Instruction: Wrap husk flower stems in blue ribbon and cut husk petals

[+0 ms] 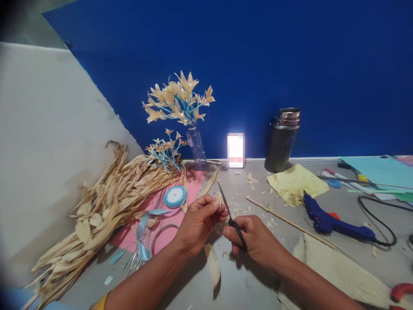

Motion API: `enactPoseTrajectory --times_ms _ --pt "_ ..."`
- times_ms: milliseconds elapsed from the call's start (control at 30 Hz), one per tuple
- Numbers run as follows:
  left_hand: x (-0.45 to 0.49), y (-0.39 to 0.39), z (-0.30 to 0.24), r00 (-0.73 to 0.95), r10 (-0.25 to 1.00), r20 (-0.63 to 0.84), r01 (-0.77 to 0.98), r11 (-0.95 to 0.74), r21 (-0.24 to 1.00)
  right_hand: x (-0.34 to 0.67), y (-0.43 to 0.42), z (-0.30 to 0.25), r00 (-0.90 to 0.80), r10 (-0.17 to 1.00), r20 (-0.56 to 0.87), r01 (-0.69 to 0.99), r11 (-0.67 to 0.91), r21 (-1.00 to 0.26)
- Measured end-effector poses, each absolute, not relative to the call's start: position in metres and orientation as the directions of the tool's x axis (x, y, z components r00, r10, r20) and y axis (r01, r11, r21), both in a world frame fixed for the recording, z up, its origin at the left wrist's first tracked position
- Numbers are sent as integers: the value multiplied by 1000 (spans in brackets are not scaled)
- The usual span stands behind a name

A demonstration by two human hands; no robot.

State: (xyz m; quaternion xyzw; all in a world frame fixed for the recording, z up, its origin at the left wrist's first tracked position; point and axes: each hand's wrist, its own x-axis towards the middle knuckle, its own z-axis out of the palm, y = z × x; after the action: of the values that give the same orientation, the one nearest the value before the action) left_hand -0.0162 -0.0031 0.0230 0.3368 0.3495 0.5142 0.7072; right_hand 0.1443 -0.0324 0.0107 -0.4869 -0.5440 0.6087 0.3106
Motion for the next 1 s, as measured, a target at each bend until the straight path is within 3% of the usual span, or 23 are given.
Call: enactPoseTrajectory --times_ms 133,233,333,467,700,800,1000 --pt "-17 -4 23 276 940 -199 -420 304 855 153 -27 22 -179 968 -173 56 -166 -985" --pt "-16 -7 23 350 913 -209 -310 324 894 162 -24 29 -60 995 -81 110 -74 -991" --pt "-15 -9 25 395 898 -191 -253 307 918 166 -25 30 -88 995 -38 203 -20 -979" --pt "-13 -10 25 401 893 -207 -328 351 877 160 -30 28 -70 998 1 248 18 -969" --pt "-3 -14 15 340 907 -250 -446 389 806 148 -33 25 122 992 6 144 -12 -989" --pt "-3 -14 15 287 929 -234 -445 345 827 148 -33 24 58 998 -8 153 -17 -988" --pt "-13 -7 23 168 983 -72 -293 119 949 151 -32 13 -350 925 -147 187 -85 -979"
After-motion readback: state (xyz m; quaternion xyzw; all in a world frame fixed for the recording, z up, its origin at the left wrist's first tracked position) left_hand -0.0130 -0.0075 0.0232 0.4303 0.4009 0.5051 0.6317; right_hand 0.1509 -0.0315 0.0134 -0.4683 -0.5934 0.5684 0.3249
